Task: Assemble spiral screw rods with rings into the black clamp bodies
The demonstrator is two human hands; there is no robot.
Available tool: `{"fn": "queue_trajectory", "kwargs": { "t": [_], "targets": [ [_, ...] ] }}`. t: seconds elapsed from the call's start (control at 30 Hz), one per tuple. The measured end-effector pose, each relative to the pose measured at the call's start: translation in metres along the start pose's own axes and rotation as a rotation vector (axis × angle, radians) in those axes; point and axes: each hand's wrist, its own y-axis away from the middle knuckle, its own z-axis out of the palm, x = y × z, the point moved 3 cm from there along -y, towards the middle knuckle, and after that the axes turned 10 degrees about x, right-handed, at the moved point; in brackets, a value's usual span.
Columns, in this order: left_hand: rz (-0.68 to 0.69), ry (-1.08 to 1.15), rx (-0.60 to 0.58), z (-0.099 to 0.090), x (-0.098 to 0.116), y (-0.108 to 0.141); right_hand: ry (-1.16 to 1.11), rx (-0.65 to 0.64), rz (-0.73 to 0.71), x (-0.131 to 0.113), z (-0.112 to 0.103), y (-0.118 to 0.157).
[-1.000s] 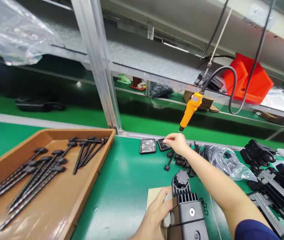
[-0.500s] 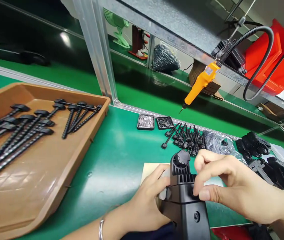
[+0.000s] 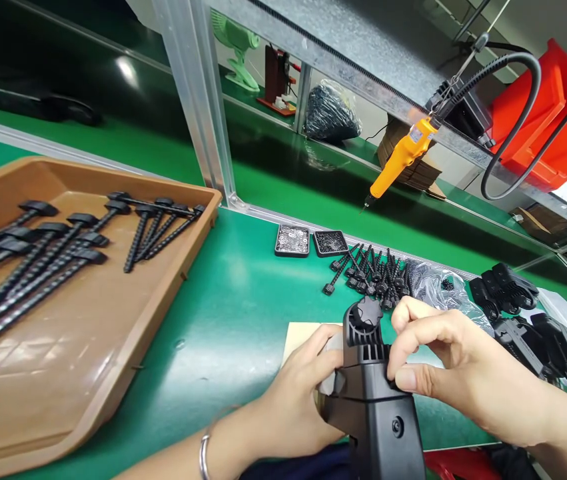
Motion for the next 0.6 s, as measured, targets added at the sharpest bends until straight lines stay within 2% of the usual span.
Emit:
{"fn": "queue_trajectory", "kwargs": {
  "t": [0.17, 0.33, 0.4, 0.47, 0.53, 0.57, 0.6],
  "targets": [
    [0.000, 0.006, 0.007, 0.000, 0.001, 0.000, -0.044, 0.034, 0.039, 0.002, 0.002, 0.000],
    [0.002, -0.003, -0.003, 0.000, -0.001, 0.001, -0.156, 0.116, 0.272, 0.008, 0.007, -0.001],
    [-0.011, -0.004, -0.013, 0.000, -0.002, 0.002, -0.184, 0.136, 0.306, 0.011, 0.009, 0.000],
    [-0.024, 0.002, -0.014, 0.001, -0.003, 0.002, -0.171, 0.144, 0.270, 0.013, 0.004, 0.000],
    [-0.014, 0.016, -0.001, 0.001, -0.003, 0.002, -0.164, 0.158, 0.188, 0.014, -0.009, -0.008],
    [-0.002, 0.020, 0.009, 0.000, -0.002, 0.002, -0.162, 0.205, 0.135, 0.014, -0.020, -0.016],
    [0.006, 0.021, 0.014, 0.000, -0.001, 0.002, -0.172, 0.314, 0.070, 0.013, -0.034, -0.029]
  ]
}}
